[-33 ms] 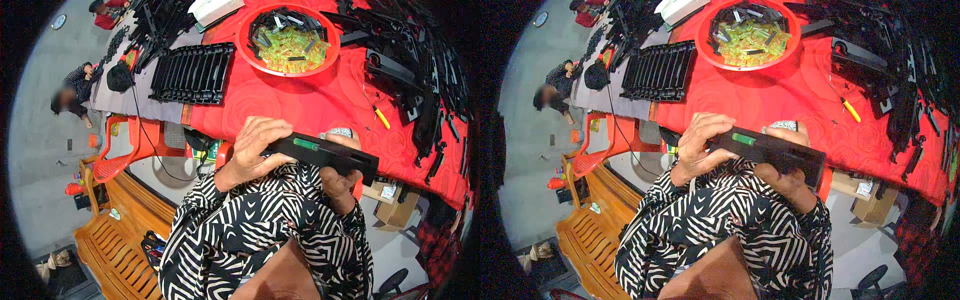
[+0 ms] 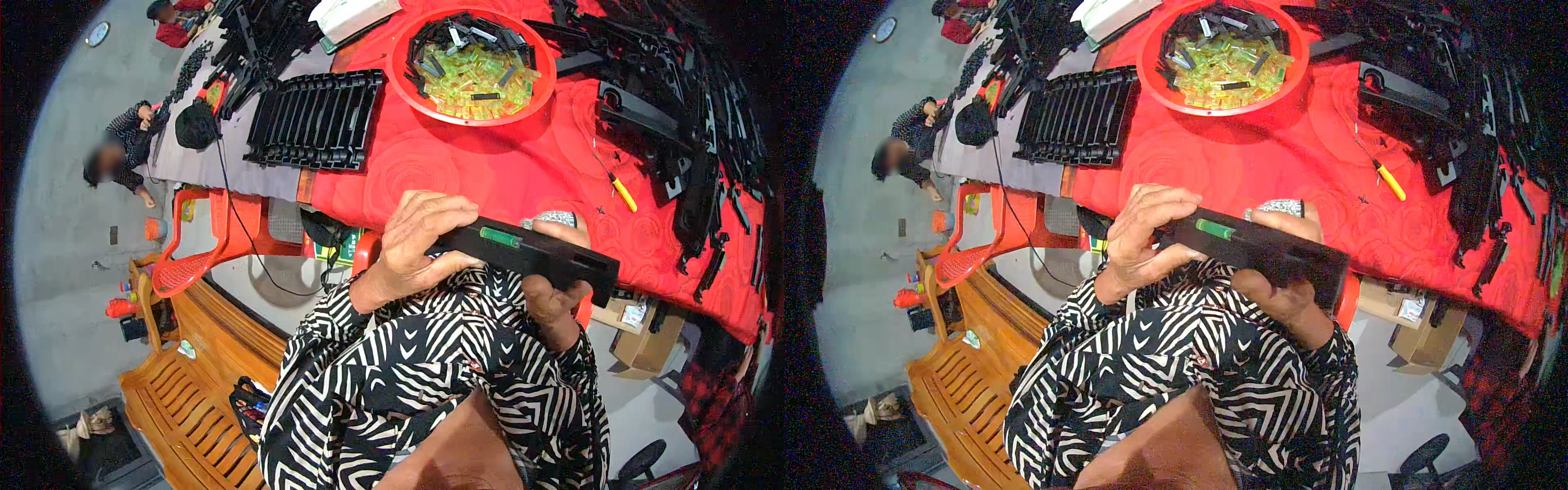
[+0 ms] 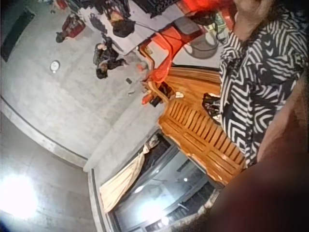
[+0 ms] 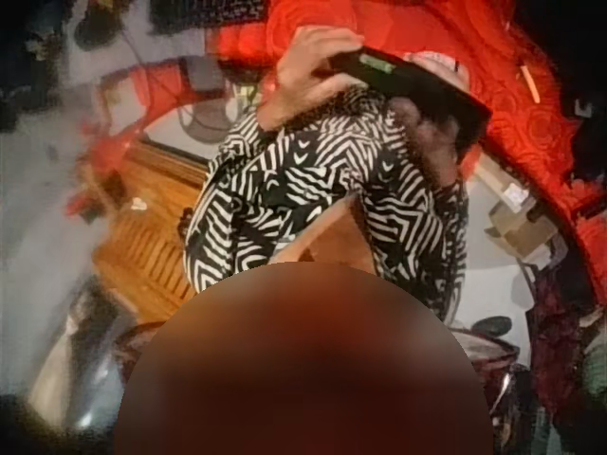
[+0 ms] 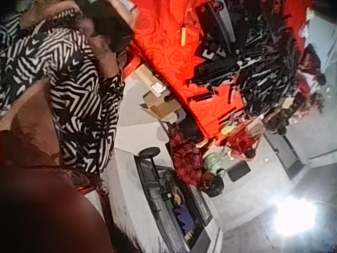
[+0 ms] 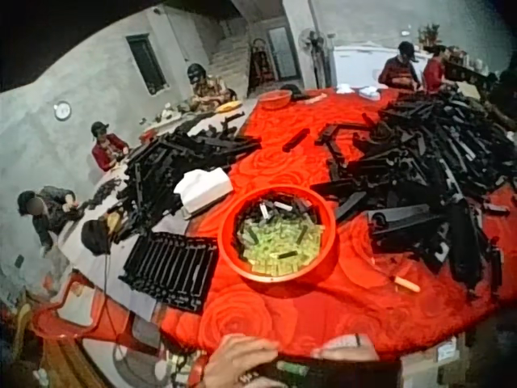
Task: The person assembles toy guns by inserting small plastic inserts into black plastic toy gun frames, using a screwdriver to secure the components.
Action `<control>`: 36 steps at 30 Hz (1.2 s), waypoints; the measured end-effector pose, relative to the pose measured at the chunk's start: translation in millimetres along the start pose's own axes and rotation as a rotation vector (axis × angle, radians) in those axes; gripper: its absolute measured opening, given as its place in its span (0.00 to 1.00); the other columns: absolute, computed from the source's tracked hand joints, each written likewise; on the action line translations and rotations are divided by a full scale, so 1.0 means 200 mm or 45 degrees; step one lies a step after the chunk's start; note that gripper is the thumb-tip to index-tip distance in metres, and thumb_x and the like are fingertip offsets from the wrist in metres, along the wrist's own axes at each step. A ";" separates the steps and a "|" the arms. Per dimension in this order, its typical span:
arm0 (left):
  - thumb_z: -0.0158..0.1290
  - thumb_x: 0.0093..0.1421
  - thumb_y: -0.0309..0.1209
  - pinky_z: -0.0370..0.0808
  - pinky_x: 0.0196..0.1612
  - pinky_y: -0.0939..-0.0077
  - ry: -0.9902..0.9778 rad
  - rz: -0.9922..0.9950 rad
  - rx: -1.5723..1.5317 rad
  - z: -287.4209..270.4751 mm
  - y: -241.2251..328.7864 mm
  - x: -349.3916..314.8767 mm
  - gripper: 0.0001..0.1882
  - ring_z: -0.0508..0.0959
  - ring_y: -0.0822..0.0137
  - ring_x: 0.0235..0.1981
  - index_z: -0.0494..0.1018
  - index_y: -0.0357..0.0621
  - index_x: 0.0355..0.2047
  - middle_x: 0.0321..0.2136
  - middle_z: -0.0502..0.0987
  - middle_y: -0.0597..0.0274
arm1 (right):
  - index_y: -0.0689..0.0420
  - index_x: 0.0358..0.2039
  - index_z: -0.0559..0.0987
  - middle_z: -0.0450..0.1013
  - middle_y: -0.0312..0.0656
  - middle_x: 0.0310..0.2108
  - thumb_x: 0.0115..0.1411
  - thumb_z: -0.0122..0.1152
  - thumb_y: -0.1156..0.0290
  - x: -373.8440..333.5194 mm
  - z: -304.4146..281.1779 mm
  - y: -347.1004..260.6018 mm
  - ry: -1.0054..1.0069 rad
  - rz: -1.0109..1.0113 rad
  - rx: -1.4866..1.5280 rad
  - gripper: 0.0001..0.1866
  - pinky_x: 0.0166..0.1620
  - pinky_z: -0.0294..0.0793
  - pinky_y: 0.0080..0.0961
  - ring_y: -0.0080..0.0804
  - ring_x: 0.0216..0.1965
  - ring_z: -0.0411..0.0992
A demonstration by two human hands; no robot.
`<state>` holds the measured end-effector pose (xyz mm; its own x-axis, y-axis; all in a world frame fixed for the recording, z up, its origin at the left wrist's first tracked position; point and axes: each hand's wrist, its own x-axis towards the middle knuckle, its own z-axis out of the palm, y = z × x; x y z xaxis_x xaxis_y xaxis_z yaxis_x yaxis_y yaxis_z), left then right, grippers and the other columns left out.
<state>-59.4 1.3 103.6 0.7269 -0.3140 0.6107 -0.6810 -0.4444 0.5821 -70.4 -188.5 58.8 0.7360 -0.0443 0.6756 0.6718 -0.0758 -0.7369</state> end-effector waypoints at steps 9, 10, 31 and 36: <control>0.64 0.40 0.34 0.69 0.41 0.64 -0.044 0.080 0.005 -0.02 0.06 0.02 0.27 0.76 0.56 0.38 0.69 0.35 0.39 0.36 0.77 0.51 | 0.47 0.56 0.58 0.68 0.50 0.37 0.55 0.54 0.45 0.08 -0.13 -0.12 -0.311 -0.328 -0.389 0.33 0.34 0.68 0.31 0.41 0.34 0.67; 0.63 0.41 0.34 0.69 0.42 0.64 -0.054 0.092 -0.013 -0.02 0.06 0.02 0.27 0.76 0.56 0.38 0.69 0.35 0.40 0.37 0.76 0.51 | 0.47 0.56 0.58 0.68 0.50 0.37 0.55 0.54 0.45 0.06 -0.14 -0.11 -0.315 -0.341 -0.389 0.33 0.34 0.68 0.31 0.41 0.34 0.67; 0.56 0.48 0.28 0.69 0.48 0.55 0.191 0.512 -0.079 0.13 0.15 0.06 0.22 0.74 0.51 0.41 0.67 0.32 0.43 0.38 0.73 0.47 | 0.59 0.46 0.66 0.68 0.45 0.31 0.59 0.53 0.53 -0.08 -0.23 -0.13 0.266 -1.310 -1.183 0.24 0.26 0.68 0.21 0.32 0.26 0.68; 0.57 0.46 0.26 0.70 0.47 0.55 0.311 0.556 0.029 0.13 0.17 0.02 0.22 0.75 0.52 0.40 0.67 0.33 0.42 0.38 0.73 0.47 | 0.60 0.48 0.62 0.68 0.45 0.29 0.59 0.52 0.60 -0.07 -0.20 -0.18 0.378 -1.118 -1.207 0.23 0.24 0.67 0.24 0.33 0.24 0.68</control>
<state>-77.4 -36.4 113.0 0.3302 -0.2703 0.9044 -0.9131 -0.3345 0.2334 -108.3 -224.2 77.4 -0.0379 0.1712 0.9845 0.5047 -0.8471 0.1667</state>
